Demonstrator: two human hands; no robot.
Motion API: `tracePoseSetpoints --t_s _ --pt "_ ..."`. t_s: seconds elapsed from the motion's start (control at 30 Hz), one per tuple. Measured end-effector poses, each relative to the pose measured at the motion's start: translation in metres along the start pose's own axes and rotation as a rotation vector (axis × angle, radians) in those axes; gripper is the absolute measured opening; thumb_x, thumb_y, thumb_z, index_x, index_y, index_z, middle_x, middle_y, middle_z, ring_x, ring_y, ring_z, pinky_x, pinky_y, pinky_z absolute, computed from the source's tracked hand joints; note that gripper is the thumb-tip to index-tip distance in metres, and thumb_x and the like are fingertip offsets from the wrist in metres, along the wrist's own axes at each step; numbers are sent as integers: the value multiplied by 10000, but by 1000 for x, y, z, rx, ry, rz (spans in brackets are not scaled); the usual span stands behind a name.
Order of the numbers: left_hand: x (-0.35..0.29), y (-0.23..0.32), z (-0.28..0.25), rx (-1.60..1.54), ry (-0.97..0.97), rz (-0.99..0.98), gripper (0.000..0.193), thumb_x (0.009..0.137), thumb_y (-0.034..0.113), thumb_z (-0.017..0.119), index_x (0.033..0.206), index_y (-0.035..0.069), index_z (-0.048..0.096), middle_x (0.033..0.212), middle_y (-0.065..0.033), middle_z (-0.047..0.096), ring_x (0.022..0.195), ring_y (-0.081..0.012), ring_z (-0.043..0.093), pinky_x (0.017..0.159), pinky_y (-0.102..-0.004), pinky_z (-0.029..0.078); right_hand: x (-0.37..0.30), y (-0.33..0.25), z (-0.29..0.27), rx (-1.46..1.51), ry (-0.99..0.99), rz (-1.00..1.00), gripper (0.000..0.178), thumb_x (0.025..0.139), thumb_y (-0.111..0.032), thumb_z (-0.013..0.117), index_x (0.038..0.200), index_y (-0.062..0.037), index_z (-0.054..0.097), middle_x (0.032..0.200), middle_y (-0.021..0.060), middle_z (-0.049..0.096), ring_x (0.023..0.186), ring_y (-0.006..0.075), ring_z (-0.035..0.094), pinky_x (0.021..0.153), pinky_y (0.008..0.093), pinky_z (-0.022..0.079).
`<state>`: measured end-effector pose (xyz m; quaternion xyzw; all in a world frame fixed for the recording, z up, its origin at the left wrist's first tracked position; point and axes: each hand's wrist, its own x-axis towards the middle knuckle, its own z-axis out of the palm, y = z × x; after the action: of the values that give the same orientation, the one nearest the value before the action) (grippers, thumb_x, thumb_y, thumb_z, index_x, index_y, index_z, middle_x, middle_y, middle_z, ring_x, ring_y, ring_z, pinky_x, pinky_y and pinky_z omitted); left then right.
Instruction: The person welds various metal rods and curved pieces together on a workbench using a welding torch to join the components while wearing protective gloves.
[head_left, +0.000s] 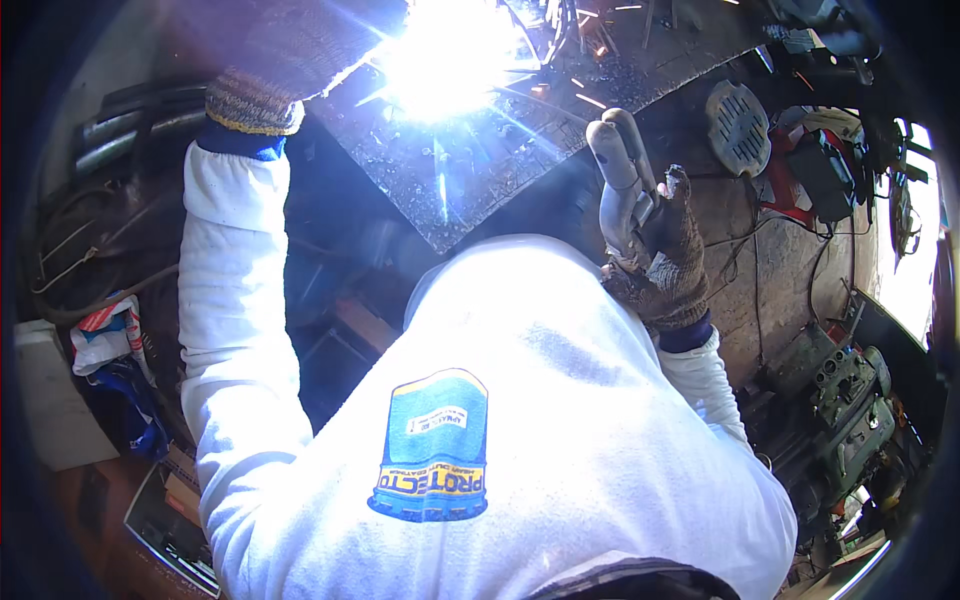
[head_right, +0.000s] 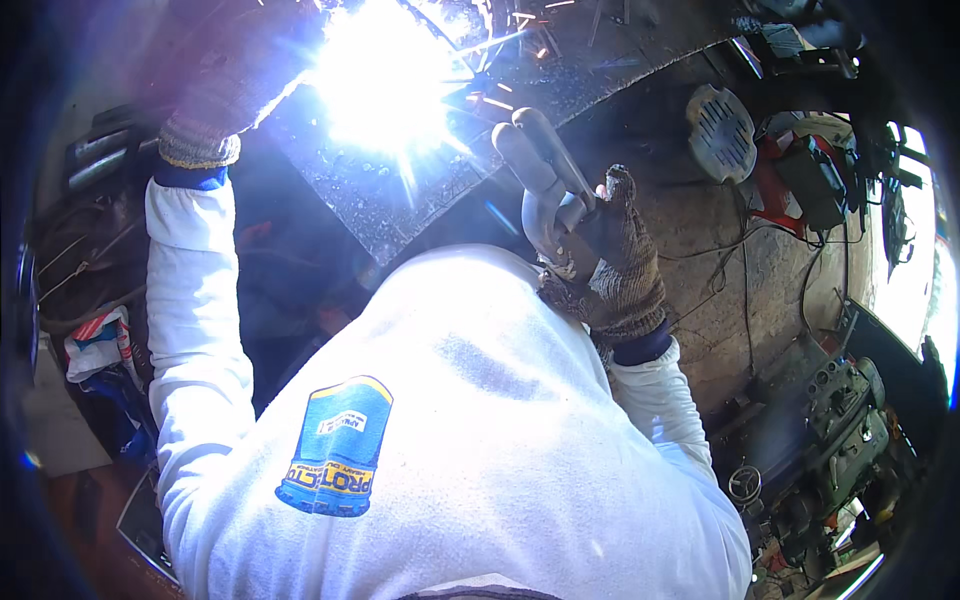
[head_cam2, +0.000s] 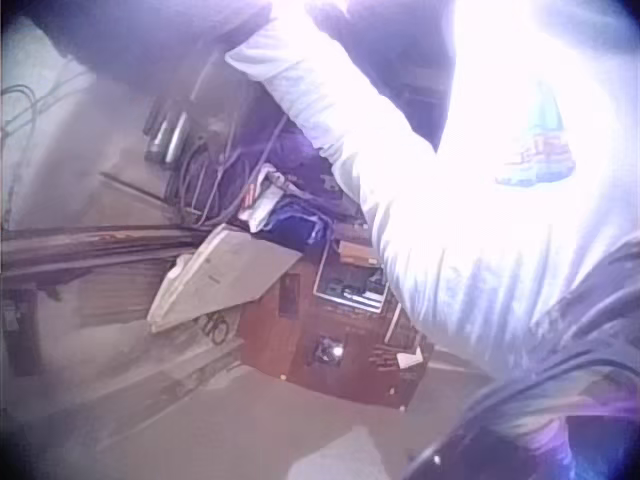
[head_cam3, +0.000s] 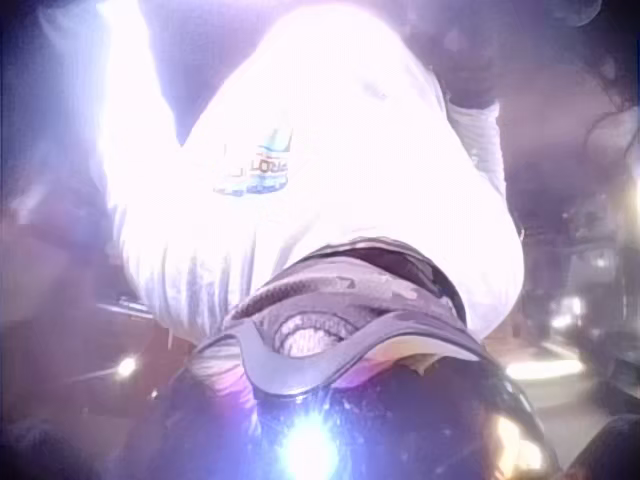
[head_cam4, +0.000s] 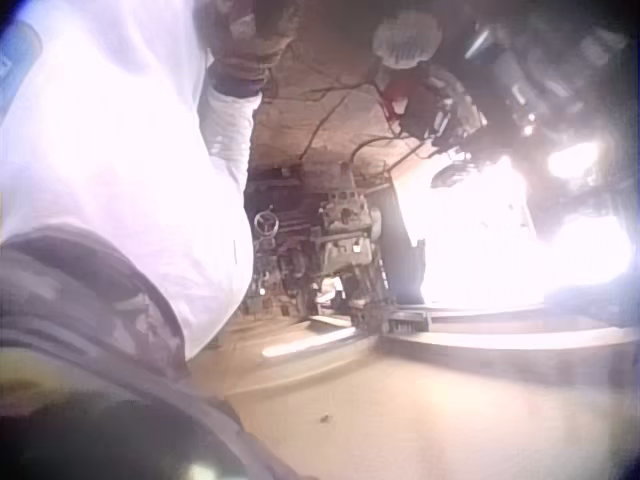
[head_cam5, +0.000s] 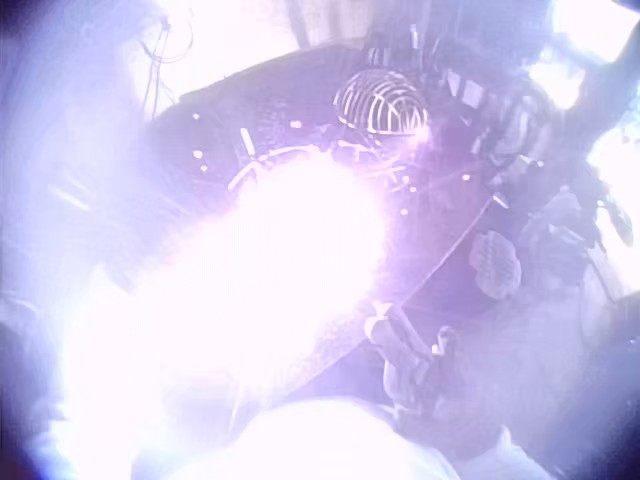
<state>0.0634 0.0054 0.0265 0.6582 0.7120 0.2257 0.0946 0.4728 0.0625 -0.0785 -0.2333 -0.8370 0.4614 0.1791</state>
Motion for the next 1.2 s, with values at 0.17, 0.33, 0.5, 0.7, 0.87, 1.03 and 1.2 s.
tracePoseSetpoints --t_s 0.17,0.33,0.5,0.7,0.87,1.03,1.2 --pt "-2 0 -3 12 -18 1 87 845 130 693 856 44 690 745 -131 650 747 -287 667 682 -419 540 5 0 2 -81 43 -90 1081 803 -400 812 1595 37 221 1539 253 438 1373 367 515 1130 460 408" --pt "-2 -6 -3 426 -61 256 82 853 121 680 874 44 702 765 -128 668 757 -290 674 693 -413 547 14 -6 -5 -267 12 -221 1113 732 -431 896 1536 60 303 1359 183 574 1224 328 596 1076 444 451" --pt "-2 -5 3 353 -30 233 83 852 119 683 879 44 706 788 -129 684 765 -297 680 701 -411 550 18 -11 -4 -470 -75 -189 894 854 -447 740 1502 39 362 1395 211 517 1250 366 547 1093 460 451" --pt "0 -2 1 176 -5 145 86 848 122 692 880 44 706 810 -130 697 770 -306 684 706 -411 551 4 -4 8 -60 107 -115 988 837 -430 785 1550 53 301 1316 151 590 1230 322 572 1116 460 417" --pt "-13 4 -14 85 28 67 89 844 125 700 880 43 706 829 -131 709 774 -313 687 711 -411 552 27 -15 -7 -190 34 -425 865 888 -471 740 1539 -16 397 1557 193 462 1445 352 434 1181 486 341" --pt "-2 4 -1 -13 45 88 93 841 127 708 880 43 706 848 -132 720 779 -321 690 715 -411 552 12 -12 0 -229 12 -204 1108 781 -317 883 1603 -5 210 1463 194 559 1298 373 584 1110 457 427" --pt "-3 12 2 -111 125 22 106 829 138 726 871 44 698 848 -139 720 775 -330 688 713 -420 547 11 -20 -7 -303 135 -179 1423 565 -331 1013 1594 77 119 1250 241 669 1099 372 717 902 431 590"
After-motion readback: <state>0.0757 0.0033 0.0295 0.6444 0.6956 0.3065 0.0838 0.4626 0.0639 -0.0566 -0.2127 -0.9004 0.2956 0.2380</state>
